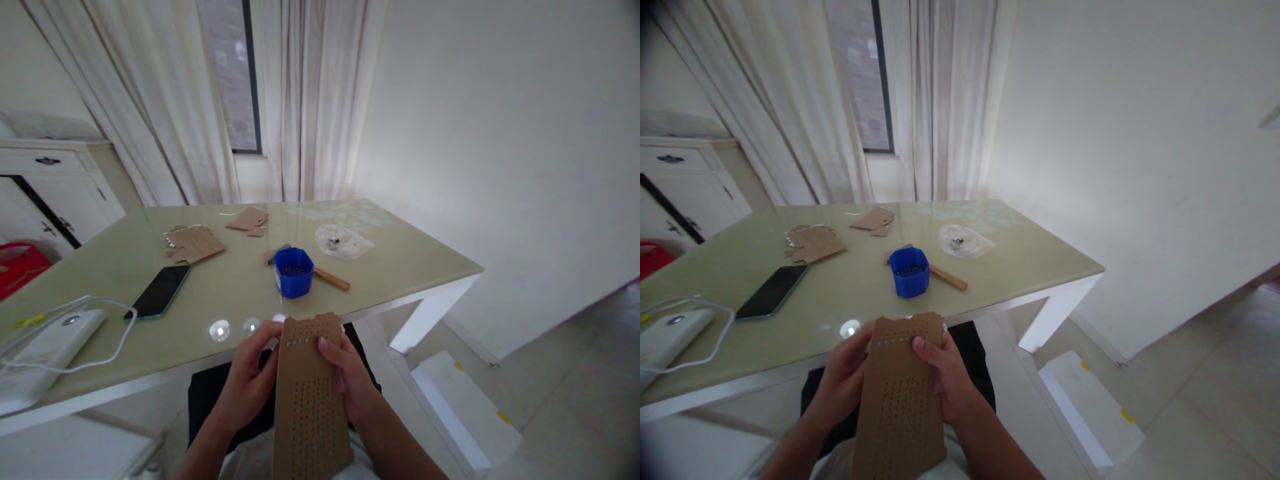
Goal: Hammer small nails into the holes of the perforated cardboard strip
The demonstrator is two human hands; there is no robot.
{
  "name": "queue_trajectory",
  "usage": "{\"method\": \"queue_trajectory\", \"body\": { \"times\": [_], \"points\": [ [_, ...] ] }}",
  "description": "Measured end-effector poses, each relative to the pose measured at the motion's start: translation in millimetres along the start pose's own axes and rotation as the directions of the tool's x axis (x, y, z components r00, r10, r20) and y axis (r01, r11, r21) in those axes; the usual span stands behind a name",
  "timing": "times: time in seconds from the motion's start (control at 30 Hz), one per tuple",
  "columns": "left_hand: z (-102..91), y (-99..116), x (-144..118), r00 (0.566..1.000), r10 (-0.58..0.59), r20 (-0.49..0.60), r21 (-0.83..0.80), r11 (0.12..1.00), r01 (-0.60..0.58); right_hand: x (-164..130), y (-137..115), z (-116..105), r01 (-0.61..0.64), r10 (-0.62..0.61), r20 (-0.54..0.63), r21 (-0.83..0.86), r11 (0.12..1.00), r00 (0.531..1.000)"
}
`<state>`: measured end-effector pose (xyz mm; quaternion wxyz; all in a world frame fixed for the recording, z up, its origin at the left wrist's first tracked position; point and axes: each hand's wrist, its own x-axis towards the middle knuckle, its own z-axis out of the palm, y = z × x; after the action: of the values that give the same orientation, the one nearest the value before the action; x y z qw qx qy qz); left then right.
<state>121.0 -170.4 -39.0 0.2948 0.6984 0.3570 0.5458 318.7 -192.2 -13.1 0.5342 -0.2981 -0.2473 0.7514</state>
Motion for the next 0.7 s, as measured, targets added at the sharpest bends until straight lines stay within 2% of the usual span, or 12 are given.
{"method": "queue_trajectory", "body": {
  "times": [0.1,0.23,0.4,0.5,0.7],
  "points": [
    [-2.4,10,-7,0.998,0.043,-0.04,-0.001,0.999,-0.043,-2,1,5,-0.01,0.011,0.03,-0.01,1.0,0.999],
    [-13.6,15,2,0.976,0.174,-0.128,0.156,0.976,-0.154,-5,1,8,-0.017,0.017,-0.001,-0.021,1.0,1.0],
    [-25.2,22,6,0.949,0.3,-0.097,0.289,0.921,-0.261,-12,-3,13,-0.022,0.018,-0.066,-0.062,0.998,0.998],
    [-24.4,25,6,0.931,0.358,-0.075,0.287,0.901,-0.324,-15,-4,15,-0.032,0.024,-0.071,-0.108,0.994,0.997],
    [-16.4,32,2,0.895,0.428,-0.125,0.325,0.87,-0.371,-15,-4,12,-0.02,-0.001,-0.114,-0.187,0.982,0.994]
  ]
}}
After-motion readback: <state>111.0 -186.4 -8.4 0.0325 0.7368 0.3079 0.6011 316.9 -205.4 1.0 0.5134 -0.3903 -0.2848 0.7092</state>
